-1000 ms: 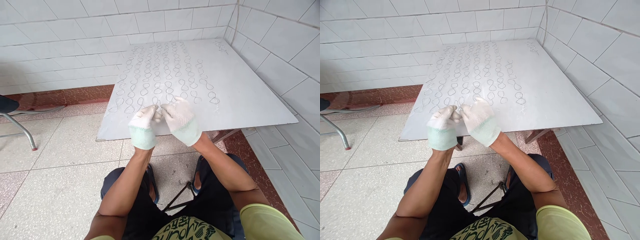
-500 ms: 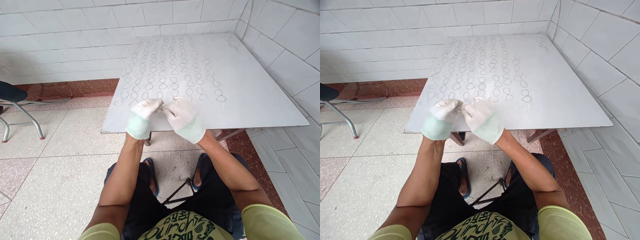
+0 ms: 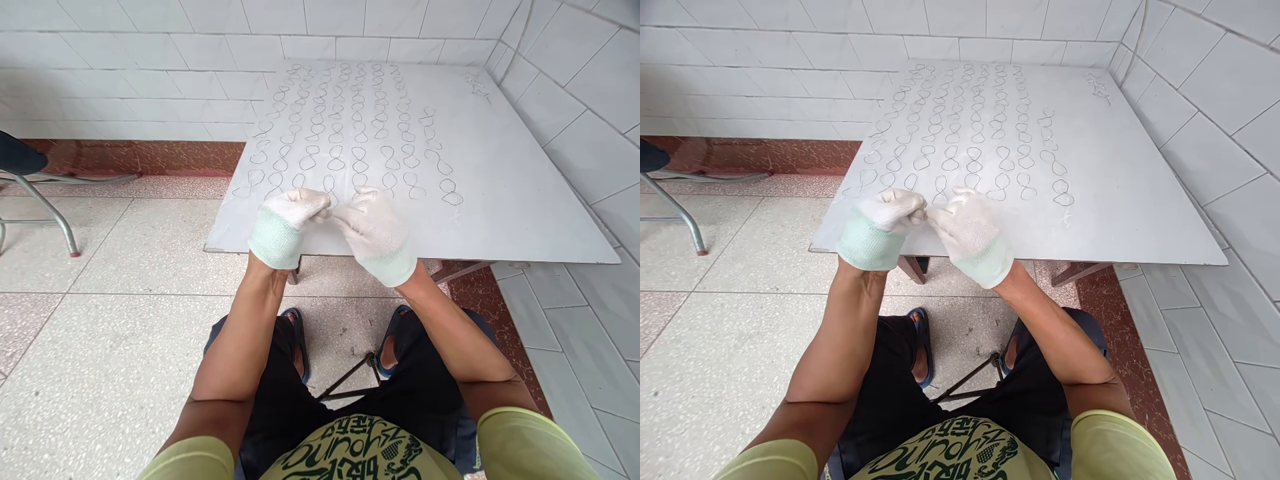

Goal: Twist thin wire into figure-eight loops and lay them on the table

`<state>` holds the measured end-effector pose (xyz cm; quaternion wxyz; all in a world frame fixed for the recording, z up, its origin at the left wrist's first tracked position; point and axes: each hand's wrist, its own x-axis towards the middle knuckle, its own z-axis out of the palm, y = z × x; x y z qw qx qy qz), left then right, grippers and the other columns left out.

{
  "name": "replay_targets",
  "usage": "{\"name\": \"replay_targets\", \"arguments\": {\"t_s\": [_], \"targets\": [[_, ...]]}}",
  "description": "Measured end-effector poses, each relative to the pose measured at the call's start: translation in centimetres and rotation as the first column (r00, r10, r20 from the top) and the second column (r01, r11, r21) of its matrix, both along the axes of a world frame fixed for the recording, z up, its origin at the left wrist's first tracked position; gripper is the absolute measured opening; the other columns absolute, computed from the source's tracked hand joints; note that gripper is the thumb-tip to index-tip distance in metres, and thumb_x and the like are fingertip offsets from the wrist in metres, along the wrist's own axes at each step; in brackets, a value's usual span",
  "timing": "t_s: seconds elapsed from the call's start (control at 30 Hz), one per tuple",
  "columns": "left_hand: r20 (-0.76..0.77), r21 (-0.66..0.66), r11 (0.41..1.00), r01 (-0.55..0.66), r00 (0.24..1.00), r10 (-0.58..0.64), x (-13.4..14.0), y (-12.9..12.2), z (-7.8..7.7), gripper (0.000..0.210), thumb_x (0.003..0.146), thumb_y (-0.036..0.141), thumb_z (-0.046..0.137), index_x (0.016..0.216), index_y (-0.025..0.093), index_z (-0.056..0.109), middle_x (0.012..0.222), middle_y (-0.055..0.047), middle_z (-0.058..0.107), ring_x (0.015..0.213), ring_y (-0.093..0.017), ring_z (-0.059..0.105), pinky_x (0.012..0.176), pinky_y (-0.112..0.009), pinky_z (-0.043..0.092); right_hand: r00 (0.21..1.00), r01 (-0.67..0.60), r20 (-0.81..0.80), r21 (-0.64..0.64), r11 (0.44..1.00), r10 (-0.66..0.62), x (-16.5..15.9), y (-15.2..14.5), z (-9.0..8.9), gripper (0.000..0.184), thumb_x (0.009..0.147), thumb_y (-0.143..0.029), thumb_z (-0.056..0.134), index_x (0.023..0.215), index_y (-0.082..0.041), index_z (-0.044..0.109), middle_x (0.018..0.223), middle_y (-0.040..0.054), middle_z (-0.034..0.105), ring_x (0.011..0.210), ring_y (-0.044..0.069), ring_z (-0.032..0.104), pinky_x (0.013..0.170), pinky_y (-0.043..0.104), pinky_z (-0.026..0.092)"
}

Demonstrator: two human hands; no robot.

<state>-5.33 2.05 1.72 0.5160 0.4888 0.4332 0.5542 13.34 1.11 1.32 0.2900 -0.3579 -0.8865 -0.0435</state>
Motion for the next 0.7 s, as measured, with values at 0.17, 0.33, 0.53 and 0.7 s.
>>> {"name": "replay_targets", "arguments": {"t_s": [0.17, 0.33, 0.53, 0.7], "targets": [[-0.019, 0.026, 0.998, 0.064, 0.998, -0.063, -0.1, 0.1, -0.1, 0.03, 0.074, 0.035, 0.084, 0.052, 0.023, 0.067, 0.06, -0.002, 0.06, 0.064, -0.015, 0.057, 0.075, -0.033, 0.053, 0.995, -0.04, 0.097, 0.031, 0.999, 0.037, 0.4, 0.0, 0.6, 0.036, 0.113, -0.02, 0.048, 0.098, -0.02, 0.081, 0.08, 0.0056, 0.069, 0.079, 0.025, 0.061, 0.092, 0.044, 0.049], [-0.109, -0.002, 0.992, 0.129, 0.986, -0.128, -0.2, 0.0, -0.2, 0.037, 0.078, 0.036, 0.082, 0.049, 0.024, 0.062, 0.06, -0.004, 0.061, 0.064, -0.017, 0.058, 0.075, -0.035, 0.053, 0.985, -0.074, 0.161, 0.027, 0.997, 0.069, 0.6, -0.2, 0.9, 0.037, 0.108, -0.013, 0.049, 0.101, -0.022, 0.084, 0.078, 0.0048, 0.07, 0.076, 0.025, 0.058, 0.089, 0.044, 0.048], [-0.138, -0.008, 0.991, 0.136, 0.981, -0.136, -0.2, -0.3, 0.0, 0.035, 0.078, 0.039, 0.083, 0.051, 0.025, 0.065, 0.061, -0.004, 0.064, 0.067, -0.02, 0.061, 0.077, -0.037, 0.056, 0.997, -0.051, 0.054, -0.016, 0.999, 0.051, 0.7, -0.1, 0.4, 0.046, 0.117, -0.024, 0.044, 0.1, -0.022, 0.087, 0.075, 0.004, 0.068, 0.078, 0.024, 0.057, 0.095, 0.044, 0.048], [-0.038, -0.04, 0.987, 0.156, 0.987, -0.158, -0.6, -0.1, 0.0, 0.036, 0.079, 0.045, 0.087, 0.057, 0.023, 0.069, 0.065, -0.005, 0.065, 0.068, -0.019, 0.061, 0.081, -0.037, 0.057, 0.997, -0.045, -0.066, -0.13, 0.991, 0.036, 0.7, -0.1, 1.2, 0.037, 0.116, -0.027, 0.052, 0.103, -0.022, 0.087, 0.072, -0.0019, 0.07, 0.072, 0.019, 0.059, 0.117, 0.046, 0.043]]}}
